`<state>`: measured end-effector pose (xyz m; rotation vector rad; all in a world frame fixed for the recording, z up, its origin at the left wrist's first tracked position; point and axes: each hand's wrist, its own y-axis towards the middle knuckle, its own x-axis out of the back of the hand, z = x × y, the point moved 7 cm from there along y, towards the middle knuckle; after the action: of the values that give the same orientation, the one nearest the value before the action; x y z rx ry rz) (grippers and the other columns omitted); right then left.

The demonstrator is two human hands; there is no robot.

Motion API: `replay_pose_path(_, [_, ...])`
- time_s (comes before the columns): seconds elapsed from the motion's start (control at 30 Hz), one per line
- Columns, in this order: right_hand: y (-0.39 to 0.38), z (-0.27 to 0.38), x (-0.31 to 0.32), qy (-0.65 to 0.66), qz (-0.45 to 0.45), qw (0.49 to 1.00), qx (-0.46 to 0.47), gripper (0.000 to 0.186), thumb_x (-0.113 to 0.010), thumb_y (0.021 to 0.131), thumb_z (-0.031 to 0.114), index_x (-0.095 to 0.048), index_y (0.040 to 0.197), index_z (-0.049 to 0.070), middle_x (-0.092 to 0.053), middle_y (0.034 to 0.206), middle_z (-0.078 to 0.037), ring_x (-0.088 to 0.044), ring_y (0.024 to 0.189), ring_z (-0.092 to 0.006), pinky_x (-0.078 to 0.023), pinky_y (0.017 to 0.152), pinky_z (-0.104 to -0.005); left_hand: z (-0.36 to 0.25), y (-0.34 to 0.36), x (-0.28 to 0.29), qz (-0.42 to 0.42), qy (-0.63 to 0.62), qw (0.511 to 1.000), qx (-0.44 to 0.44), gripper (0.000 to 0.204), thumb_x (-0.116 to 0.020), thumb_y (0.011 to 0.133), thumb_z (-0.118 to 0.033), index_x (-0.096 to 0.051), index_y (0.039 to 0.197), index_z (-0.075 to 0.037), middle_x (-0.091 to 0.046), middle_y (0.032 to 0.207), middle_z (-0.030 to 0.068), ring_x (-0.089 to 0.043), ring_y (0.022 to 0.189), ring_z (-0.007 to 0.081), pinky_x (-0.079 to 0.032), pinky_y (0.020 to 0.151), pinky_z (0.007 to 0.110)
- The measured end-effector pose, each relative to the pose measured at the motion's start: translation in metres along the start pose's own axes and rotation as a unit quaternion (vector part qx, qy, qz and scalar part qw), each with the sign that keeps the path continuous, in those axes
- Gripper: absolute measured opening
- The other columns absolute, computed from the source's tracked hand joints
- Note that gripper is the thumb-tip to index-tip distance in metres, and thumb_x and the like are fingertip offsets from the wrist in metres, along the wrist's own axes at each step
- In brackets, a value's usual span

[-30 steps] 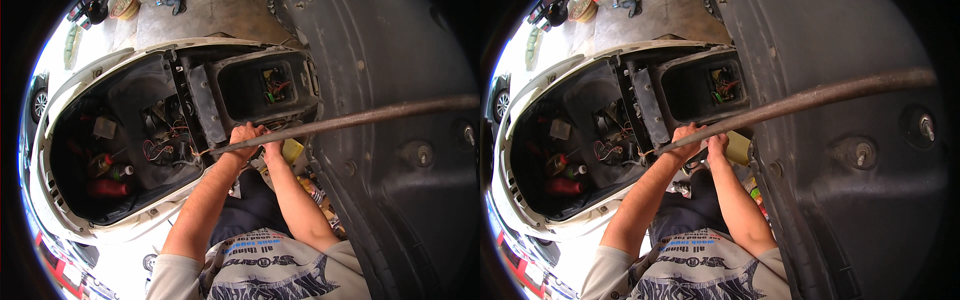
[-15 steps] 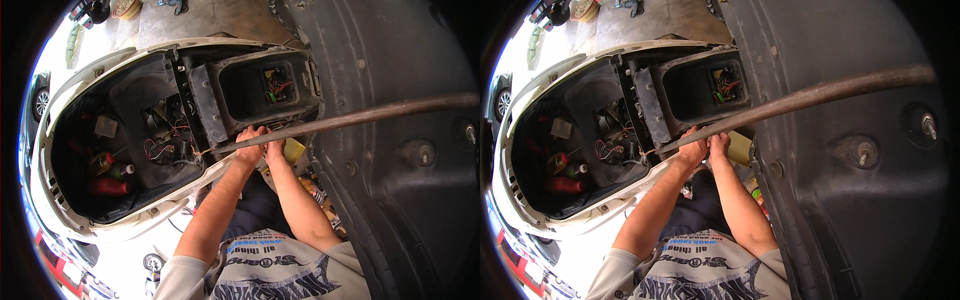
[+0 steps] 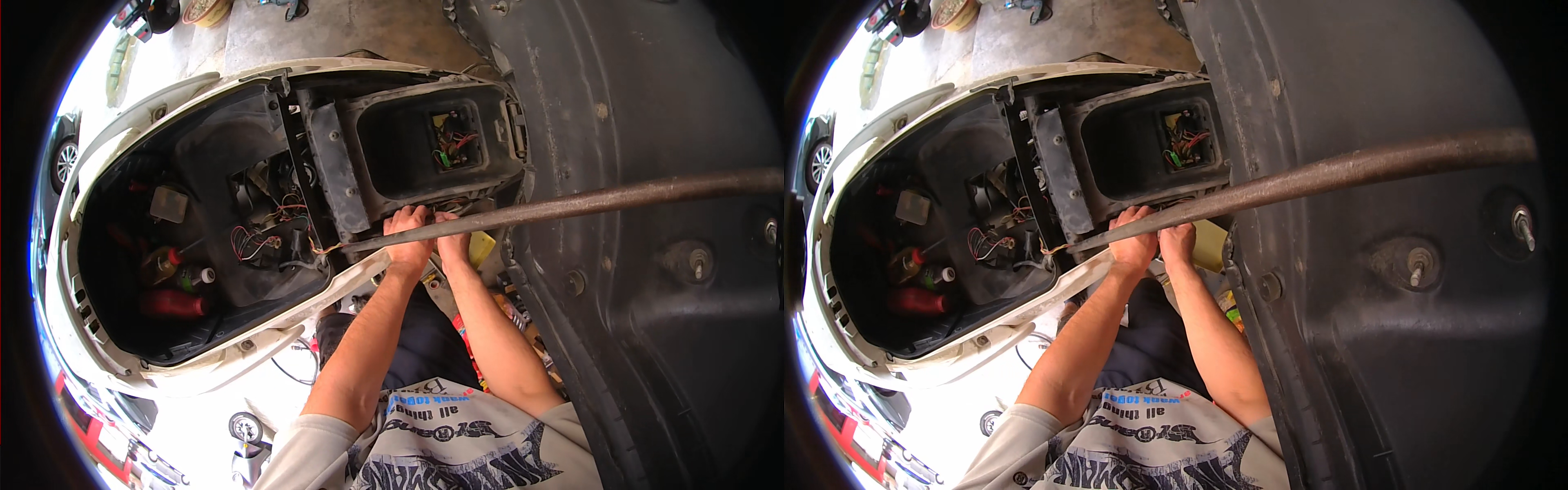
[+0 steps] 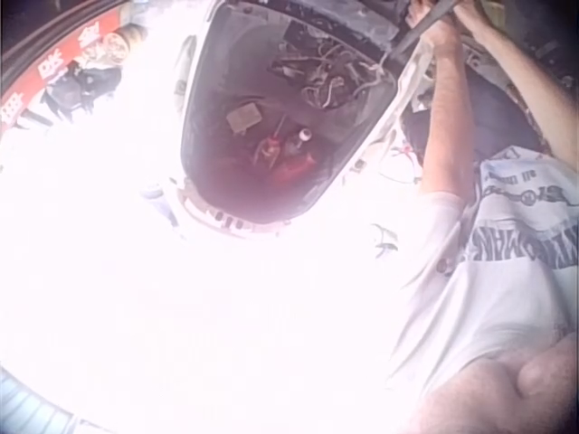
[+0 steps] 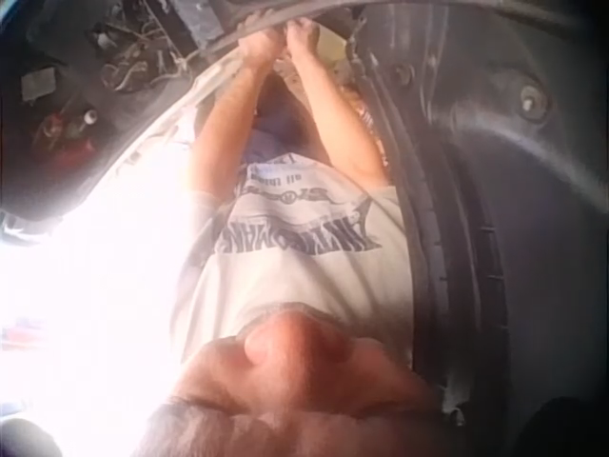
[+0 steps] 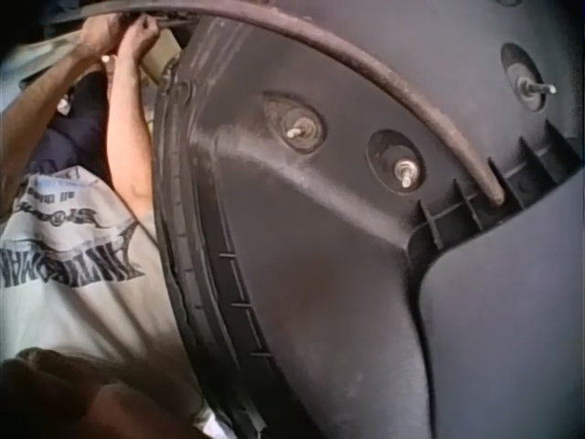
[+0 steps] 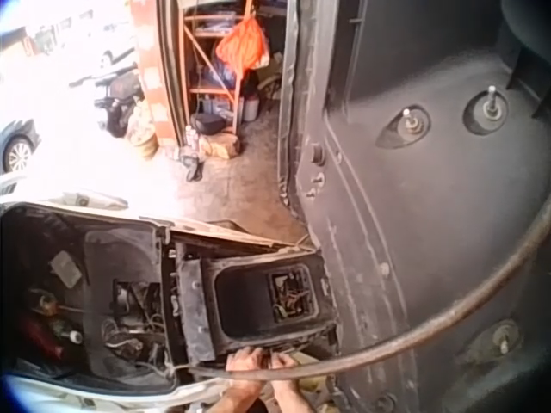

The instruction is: Modifying or repairing electrical wiring inside a scooter's under-seat compartment.

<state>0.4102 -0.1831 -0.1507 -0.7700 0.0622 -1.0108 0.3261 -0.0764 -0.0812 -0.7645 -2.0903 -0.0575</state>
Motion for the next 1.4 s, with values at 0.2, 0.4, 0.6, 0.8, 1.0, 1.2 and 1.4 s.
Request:
replay_pose_path(0.2, [0.004, -0.010, 0.002, 0.041, 0.037, 0.998, -0.023, 0.015, -0.054, 0.088, 0.012, -0.059, 0.078, 0.002, -0.059, 0.070, -0.004, -0.057, 0.061, -0.0121, -0.043, 0.049, -0.0300, 0.001, 0.002, -0.001, 0.002, -0.003, 1.000, 0.007, 0.012, -0.060, 0.078, -0.015, -0.066, 0.087, -0.013, -0.064, 0.087, 0.0077, -0.061, 0.090, 0.0284, -0.045, 0.081, 0.041])
replay_pose_path(0.4, [0.015, -0.003, 0.006, -0.088, 0.057, 0.988, 0.112, 0.013, -0.052, 0.092, 0.003, -0.059, 0.103, 0.001, -0.060, 0.087, -0.003, -0.057, 0.078, -0.0097, -0.047, 0.066, -0.0251, 0.000, 0.003, -0.005, 0.003, -0.029, 0.999, -0.014, 0.012, -0.065, 0.078, -0.015, -0.063, 0.089, -0.011, -0.062, 0.087, 0.0088, -0.060, 0.089, 0.0285, -0.044, 0.081, 0.042])
replay_pose_path(0.6, [-0.010, 0.052, -0.012, -0.243, 0.077, 0.918, 0.305, 0.014, -0.056, 0.084, -0.004, -0.059, 0.096, 0.002, -0.060, 0.092, -0.008, -0.061, 0.081, -0.0206, -0.050, 0.071, -0.0329, 0.013, -0.001, 0.004, 0.008, -0.085, 0.996, 0.002, 0.021, -0.063, 0.080, -0.014, -0.060, 0.100, -0.007, -0.066, 0.095, 0.0118, -0.061, 0.094, 0.0300, -0.044, 0.083, 0.043])
replay_pose_path(0.8, [-0.013, 0.071, -0.011, -0.338, 0.085, 0.872, 0.345, 0.015, -0.060, 0.079, 0.004, -0.059, 0.093, 0.011, -0.059, 0.091, -0.010, -0.059, 0.088, -0.0350, -0.048, 0.072, -0.0459, 0.005, -0.002, 0.014, 0.022, -0.100, 0.995, 0.005, 0.020, -0.055, 0.082, -0.007, -0.060, 0.102, -0.004, -0.066, 0.097, 0.0161, -0.062, 0.094, 0.0360, -0.048, 0.083, 0.045])
replay_pose_path(1.0, [-0.010, 0.065, -0.010, -0.336, 0.101, 0.881, 0.317, 0.018, -0.057, 0.081, 0.006, -0.059, 0.099, 0.012, -0.061, 0.095, -0.014, -0.059, 0.094, -0.0389, -0.048, 0.078, -0.0490, 0.014, -0.005, 0.021, 0.035, -0.059, 0.998, -0.001, 0.023, -0.052, 0.084, -0.003, -0.063, 0.105, -0.005, -0.064, 0.101, 0.0167, -0.061, 0.094, 0.0382, -0.049, 0.083, 0.044])
replay_pose_path(1.2, [0.002, 0.045, -0.005, -0.328, 0.065, 0.887, 0.318, 0.017, -0.059, 0.080, -0.001, -0.059, 0.096, 0.006, -0.058, 0.089, -0.012, -0.060, 0.086, -0.0324, -0.048, 0.071, -0.0422, 0.011, -0.005, 0.022, -0.019, -0.038, 0.998, -0.039, 0.023, -0.058, 0.081, -0.006, -0.065, 0.103, -0.006, -0.063, 0.090, 0.0138, -0.062, 0.090, 0.0326, -0.051, 0.080, 0.040])
replay_pose_path(1.4, [-0.006, 0.052, -0.006, -0.286, 0.061, 0.903, 0.314, 0.020, -0.057, 0.080, -0.002, -0.058, 0.099, 0.005, -0.063, 0.091, -0.013, -0.061, 0.089, -0.0330, -0.048, 0.073, -0.0418, 0.020, -0.004, 0.022, -0.007, -0.075, 0.997, -0.011, 0.020, -0.059, 0.085, -0.010, -0.066, 0.103, -0.005, -0.065, 0.090, 0.0146, -0.064, 0.086, 0.0342, -0.051, 0.078, 0.041])
